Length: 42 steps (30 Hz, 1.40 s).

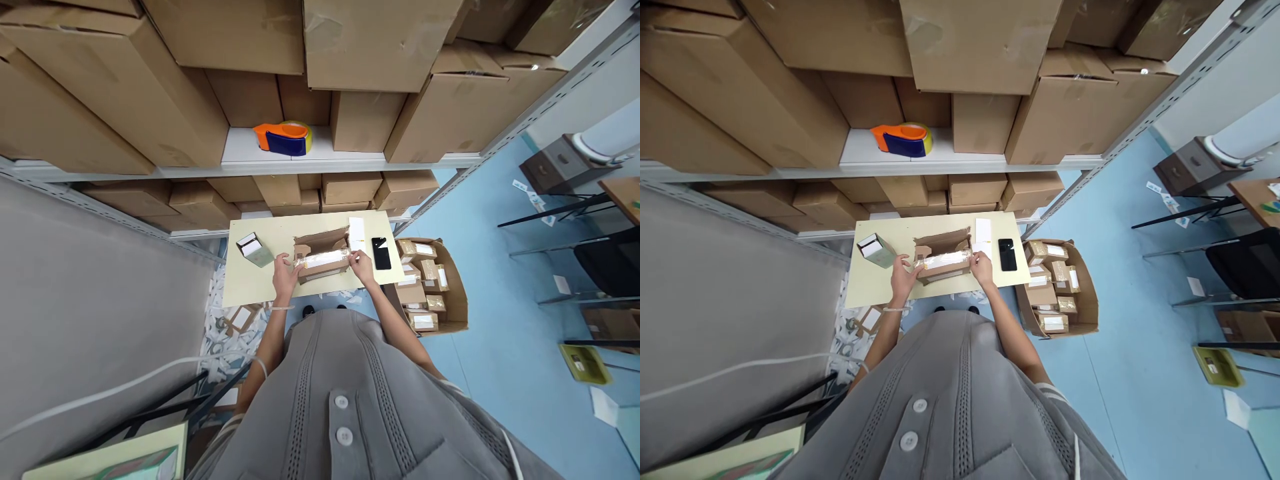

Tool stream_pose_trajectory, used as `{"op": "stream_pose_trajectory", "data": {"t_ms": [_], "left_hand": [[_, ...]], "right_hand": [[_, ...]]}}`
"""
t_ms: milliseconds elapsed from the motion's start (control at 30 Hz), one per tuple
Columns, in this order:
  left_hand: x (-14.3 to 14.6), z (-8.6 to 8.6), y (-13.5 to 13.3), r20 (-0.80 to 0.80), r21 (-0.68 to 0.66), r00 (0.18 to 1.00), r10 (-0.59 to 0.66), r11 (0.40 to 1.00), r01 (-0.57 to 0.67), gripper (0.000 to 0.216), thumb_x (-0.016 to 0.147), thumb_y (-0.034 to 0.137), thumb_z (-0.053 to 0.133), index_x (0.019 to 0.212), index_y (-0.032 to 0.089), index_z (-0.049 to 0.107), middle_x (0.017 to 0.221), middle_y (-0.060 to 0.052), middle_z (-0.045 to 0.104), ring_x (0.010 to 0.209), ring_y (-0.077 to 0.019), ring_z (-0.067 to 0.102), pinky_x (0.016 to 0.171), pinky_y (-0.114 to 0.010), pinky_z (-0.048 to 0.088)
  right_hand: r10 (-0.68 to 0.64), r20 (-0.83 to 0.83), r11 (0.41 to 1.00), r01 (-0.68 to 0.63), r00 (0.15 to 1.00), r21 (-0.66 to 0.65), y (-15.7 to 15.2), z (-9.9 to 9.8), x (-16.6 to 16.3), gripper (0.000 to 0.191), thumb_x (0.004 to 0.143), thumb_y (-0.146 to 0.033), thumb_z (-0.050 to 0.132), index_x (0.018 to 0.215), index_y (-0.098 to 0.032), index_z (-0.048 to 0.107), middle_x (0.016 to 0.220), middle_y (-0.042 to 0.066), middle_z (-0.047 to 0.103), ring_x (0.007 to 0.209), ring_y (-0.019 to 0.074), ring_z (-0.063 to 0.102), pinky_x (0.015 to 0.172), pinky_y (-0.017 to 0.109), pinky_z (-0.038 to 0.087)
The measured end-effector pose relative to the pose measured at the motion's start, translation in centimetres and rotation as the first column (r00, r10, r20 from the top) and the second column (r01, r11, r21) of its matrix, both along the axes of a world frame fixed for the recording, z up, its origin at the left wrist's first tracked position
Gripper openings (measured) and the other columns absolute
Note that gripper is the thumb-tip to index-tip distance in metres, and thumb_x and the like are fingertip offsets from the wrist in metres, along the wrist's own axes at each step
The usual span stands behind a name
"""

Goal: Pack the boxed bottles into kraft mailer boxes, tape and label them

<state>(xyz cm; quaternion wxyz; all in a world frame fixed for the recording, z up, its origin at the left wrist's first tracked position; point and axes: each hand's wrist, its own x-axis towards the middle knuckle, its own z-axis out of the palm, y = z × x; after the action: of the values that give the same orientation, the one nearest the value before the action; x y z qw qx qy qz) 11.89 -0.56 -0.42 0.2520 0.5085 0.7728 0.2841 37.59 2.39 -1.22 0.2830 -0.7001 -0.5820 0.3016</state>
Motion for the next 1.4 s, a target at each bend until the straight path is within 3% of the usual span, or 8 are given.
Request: {"op": "stream_pose_trajectory", "data": {"t_ms": [167, 367, 467, 567, 867, 1000, 1133, 1400], "left_hand": [[0.0, -0.6, 0.0, 0.052, -0.024, 0.998, -0.033, 0.999, 0.034, 0.07, 0.078, 0.045, 0.072, 0.134, 0.022, 0.038, 0.107, -0.006, 0.057, 0.106, -0.0236, 0.06, 0.076, -0.032, 0.05], [-0.5, 1.9, 2.2, -0.118, 0.102, 0.966, -0.232, 0.964, 0.244, 0.101, 0.075, 0.043, 0.075, 0.153, 0.022, 0.015, 0.146, -0.019, 0.035, 0.115, -0.0314, 0.059, 0.079, -0.038, 0.055], [-0.4, 3.1, 3.7, -0.273, 0.104, 0.885, -0.376, 0.903, 0.416, 0.095, 0.075, 0.038, 0.075, 0.153, 0.024, 0.022, 0.154, -0.017, 0.027, 0.119, -0.0348, 0.057, 0.089, -0.042, 0.052], [-0.2, 3.6, 4.2, -0.381, 0.079, 0.823, -0.422, 0.872, 0.484, 0.075, 0.078, 0.034, 0.072, 0.145, 0.025, 0.039, 0.154, -0.015, 0.03, 0.124, -0.0363, 0.053, 0.098, -0.046, 0.047], [-0.1, 1.6, 1.8, -0.433, 0.133, 0.814, -0.387, 0.866, 0.483, 0.027, 0.091, 0.031, 0.055, 0.114, 0.023, 0.066, 0.14, -0.011, 0.051, 0.121, -0.0336, 0.051, 0.097, -0.047, 0.044], [0.3, 0.3, 1.3, -0.314, 0.193, 0.894, -0.319, 0.9, 0.39, 0.025, 0.092, 0.03, 0.052, 0.109, 0.022, 0.068, 0.134, -0.011, 0.055, 0.126, -0.0308, 0.049, 0.102, -0.046, 0.043], [1.1, -1.0, 0.9, -0.083, 0.224, 0.968, -0.238, 0.942, 0.25, 0.026, 0.093, 0.029, 0.049, 0.113, 0.022, 0.065, 0.145, -0.011, 0.044, 0.137, -0.0259, 0.042, 0.106, -0.041, 0.044], [1.7, -1.0, 0.1, 0.064, 0.216, 0.976, -0.207, 0.958, 0.188, 0.032, 0.093, 0.024, 0.046, 0.123, 0.022, 0.057, 0.142, -0.011, 0.05, 0.139, -0.0217, 0.041, 0.114, -0.041, 0.038]], "right_hand": [[0.024, 0.102, 1.0, -0.025, 0.995, 0.014, 0.7, 0.3, 0.2, 0.009, 0.088, -0.019, 0.047, 0.081, -0.021, 0.051, 0.101, 0.01, 0.07, 0.09, 0.0201, 0.065, 0.081, 0.03, 0.047], [0.052, 0.23, 0.998, -0.046, 0.972, -0.035, 0.8, 1.1, -0.2, 0.009, 0.089, -0.015, 0.044, 0.09, -0.019, 0.051, 0.089, 0.009, 0.067, 0.079, 0.0201, 0.06, 0.069, 0.026, 0.039], [0.073, 0.255, 0.996, -0.058, 0.964, -0.064, 1.0, 1.5, -0.2, 0.009, 0.088, -0.012, 0.045, 0.087, -0.02, 0.05, 0.086, 0.008, 0.065, 0.076, 0.0199, 0.058, 0.066, 0.026, 0.036], [0.076, 0.247, 0.995, -0.058, 0.966, -0.082, 1.3, 1.7, -0.1, 0.011, 0.086, -0.011, 0.046, 0.082, -0.021, 0.048, 0.081, 0.006, 0.063, 0.073, 0.0193, 0.056, 0.063, 0.026, 0.034], [-0.005, 0.137, 0.999, 0.012, 0.991, -0.052, 0.3, 0.6, 0.1, 0.004, 0.091, -0.022, 0.048, 0.088, -0.021, 0.051, 0.085, 0.006, 0.066, 0.077, 0.0205, 0.061, 0.067, 0.026, 0.04], [-0.011, 0.089, 1.0, 0.01, 0.996, 0.01, -0.5, 0.4, 0.0, 0.03, 0.094, -0.025, 0.045, 0.122, -0.017, 0.049, 0.109, 0.011, 0.067, 0.091, 0.0225, 0.064, 0.076, 0.03, 0.047], [0.127, 0.127, 0.988, -0.137, 0.984, 0.075, -0.7, 0.7, -0.1, 0.052, 0.095, -0.02, 0.037, 0.147, -0.024, 0.035, 0.139, 0.009, 0.054, 0.107, 0.0228, 0.063, 0.085, 0.032, 0.051], [0.138, 0.229, 0.99, -0.14, 0.964, -0.008, -0.9, 1.1, -0.7, 0.061, 0.093, -0.018, 0.038, 0.153, -0.026, 0.031, 0.126, 0.008, 0.066, 0.099, 0.025, 0.067, 0.085, 0.034, 0.051]]}}
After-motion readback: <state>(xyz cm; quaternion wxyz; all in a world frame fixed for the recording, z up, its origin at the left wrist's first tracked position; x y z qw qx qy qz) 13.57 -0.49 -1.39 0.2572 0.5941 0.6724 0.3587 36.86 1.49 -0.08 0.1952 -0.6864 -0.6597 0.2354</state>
